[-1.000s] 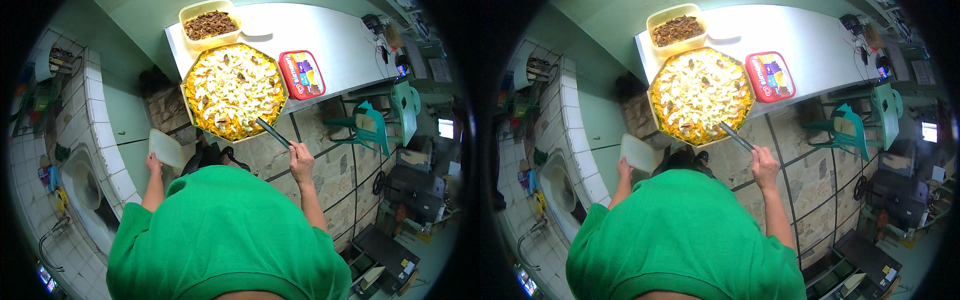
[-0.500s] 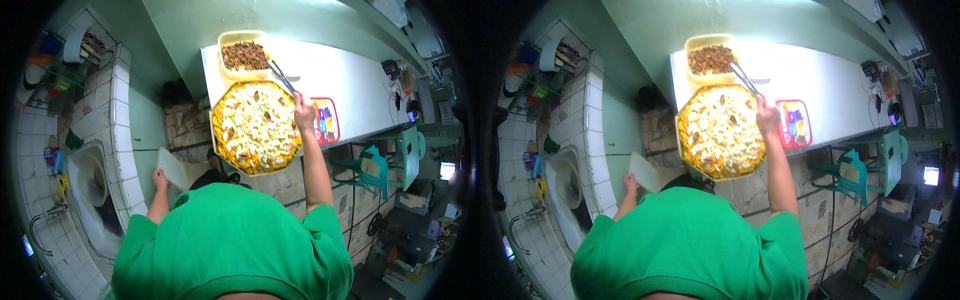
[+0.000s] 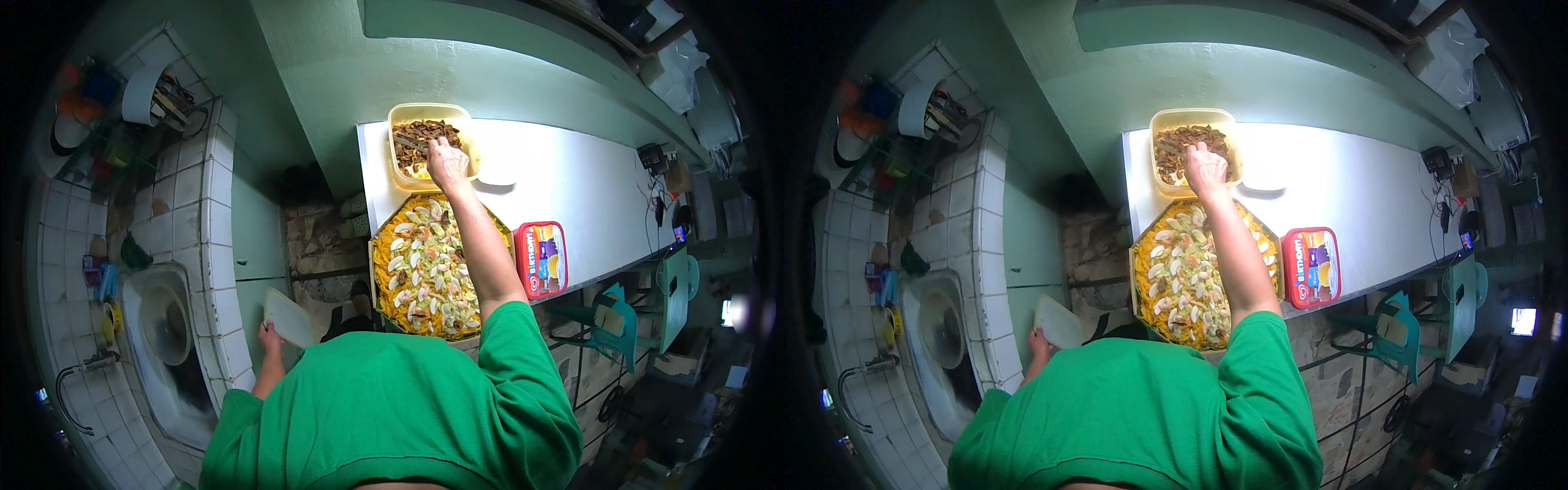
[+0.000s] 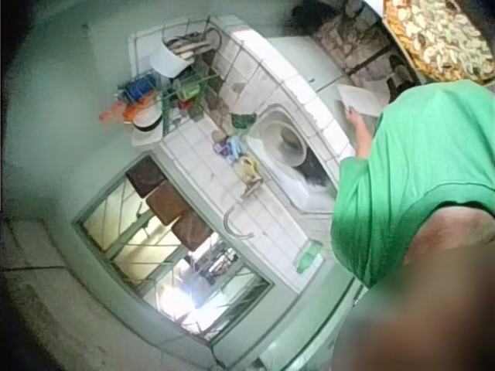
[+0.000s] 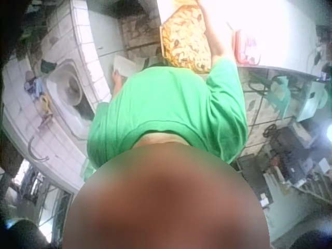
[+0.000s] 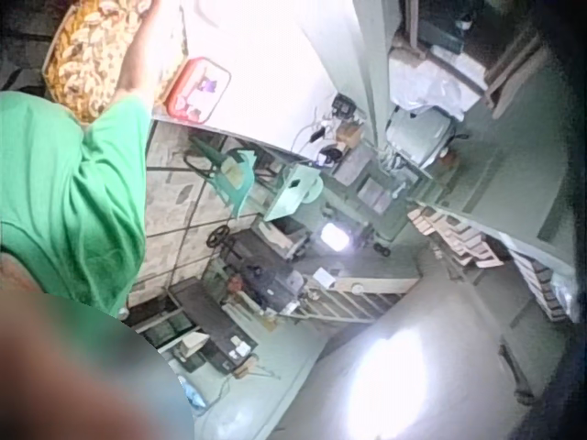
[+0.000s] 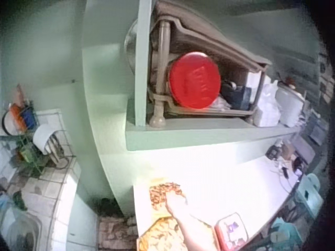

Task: The person uses tongs to transfer cooked meat from a plastic container onto a pizza base that already has cheese and other toppings. The person repeatedly scoops meat and places it across the pizza surface, then closes the container lid.

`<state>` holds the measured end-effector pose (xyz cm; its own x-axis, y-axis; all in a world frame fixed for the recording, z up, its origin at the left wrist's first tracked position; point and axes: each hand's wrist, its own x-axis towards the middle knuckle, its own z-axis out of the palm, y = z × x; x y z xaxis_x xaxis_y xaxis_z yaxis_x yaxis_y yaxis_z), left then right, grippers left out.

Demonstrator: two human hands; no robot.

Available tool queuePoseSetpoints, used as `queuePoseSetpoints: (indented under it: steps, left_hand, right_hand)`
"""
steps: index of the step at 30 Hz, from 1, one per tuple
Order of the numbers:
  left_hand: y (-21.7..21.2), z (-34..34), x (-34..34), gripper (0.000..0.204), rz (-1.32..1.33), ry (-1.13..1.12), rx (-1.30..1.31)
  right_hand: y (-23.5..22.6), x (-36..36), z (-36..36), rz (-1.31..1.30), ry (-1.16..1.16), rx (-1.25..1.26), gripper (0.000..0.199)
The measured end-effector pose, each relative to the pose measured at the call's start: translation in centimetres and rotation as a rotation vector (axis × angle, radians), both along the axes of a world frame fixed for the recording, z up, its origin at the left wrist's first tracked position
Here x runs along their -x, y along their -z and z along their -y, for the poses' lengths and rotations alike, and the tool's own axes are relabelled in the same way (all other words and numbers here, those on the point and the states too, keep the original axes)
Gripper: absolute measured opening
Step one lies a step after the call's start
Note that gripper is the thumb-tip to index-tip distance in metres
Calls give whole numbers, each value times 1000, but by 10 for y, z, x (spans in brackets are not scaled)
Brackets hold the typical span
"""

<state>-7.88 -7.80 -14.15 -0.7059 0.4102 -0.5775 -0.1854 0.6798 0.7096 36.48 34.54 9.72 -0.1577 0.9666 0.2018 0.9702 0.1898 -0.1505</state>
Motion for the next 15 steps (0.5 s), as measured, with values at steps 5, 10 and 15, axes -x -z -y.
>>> queuePoseSetpoints:
  steps: [5, 10, 15]
  left_hand:
    - [-4, -3, 0, 30, -11, 8, -21]
    - [-16, -22, -12, 33, -26, 82, 117]
    - [-22, -40, -22, 36, 25, 121, 20]
  right_hand:
    - [-16, -22, 9, -126, 108, -7, 25]
    - [-36, -53, 43, -265, 257, 7, 30]
    - [-49, -96, 102, -583, 258, -54, 25]
